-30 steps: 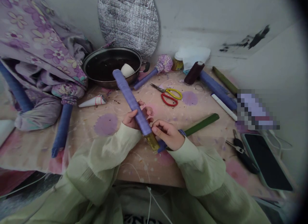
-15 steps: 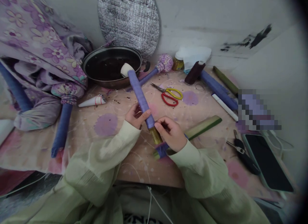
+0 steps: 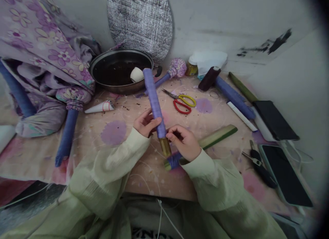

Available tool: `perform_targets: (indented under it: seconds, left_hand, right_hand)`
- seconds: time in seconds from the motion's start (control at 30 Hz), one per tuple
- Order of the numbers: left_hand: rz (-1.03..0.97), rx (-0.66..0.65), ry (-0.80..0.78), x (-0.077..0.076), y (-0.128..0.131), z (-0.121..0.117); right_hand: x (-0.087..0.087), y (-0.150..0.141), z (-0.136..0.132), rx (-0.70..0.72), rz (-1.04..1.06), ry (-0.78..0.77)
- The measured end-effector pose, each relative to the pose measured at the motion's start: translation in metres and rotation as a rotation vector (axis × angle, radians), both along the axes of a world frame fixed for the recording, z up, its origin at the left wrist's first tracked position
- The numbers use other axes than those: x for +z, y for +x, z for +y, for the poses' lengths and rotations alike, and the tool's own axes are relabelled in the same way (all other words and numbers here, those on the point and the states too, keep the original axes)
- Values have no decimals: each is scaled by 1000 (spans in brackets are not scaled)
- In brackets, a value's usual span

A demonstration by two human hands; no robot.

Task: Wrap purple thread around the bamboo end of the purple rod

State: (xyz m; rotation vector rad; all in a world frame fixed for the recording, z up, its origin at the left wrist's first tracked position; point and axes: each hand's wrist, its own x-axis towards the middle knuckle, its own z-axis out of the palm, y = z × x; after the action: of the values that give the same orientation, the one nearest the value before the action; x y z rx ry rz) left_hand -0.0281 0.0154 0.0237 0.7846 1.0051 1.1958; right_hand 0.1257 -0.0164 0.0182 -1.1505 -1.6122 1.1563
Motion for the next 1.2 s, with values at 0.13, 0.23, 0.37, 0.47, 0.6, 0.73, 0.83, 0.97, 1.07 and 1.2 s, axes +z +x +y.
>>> perform_targets:
  seconds: [0.13, 0.23, 0.37, 0.47, 0.6, 0.73, 0.83, 0.97, 1.07, 1.2]
  left_hand:
    - [-89, -135, -18, 0, -3, 0]
    - [-118, -208, 36, -2, -3, 0]
    - [29, -252, 121, -6, -1, 3]
    - [94, -302, 130, -8, -3, 7]
    - [111, -330, 183, -14, -8, 11]
    - [132, -406, 187, -19, -10, 12]
    - [148, -336, 201, -19, -8, 9]
    - [179, -321, 210, -17, -4, 2]
    - [207, -335, 222, -18, -3, 1]
    - [197, -333, 237, -21, -3, 3]
  right_hand:
    - [2, 2, 1, -39, 28, -45]
    - [1, 2, 2, -68, 63, -74]
    - [-3, 3, 5, -74, 84, -61]
    - [-4, 2, 6, -75, 84, -61]
    - [3, 6, 8, -22, -65, -6]
    - [22, 48, 11, -215, -411, 192]
    - [37, 113, 17, -523, -658, 165]
    - [40, 206, 26, -907, -832, 54]
    - [30, 250, 30, -1030, -910, -36]
    - [15, 273, 31, -1055, -935, -128]
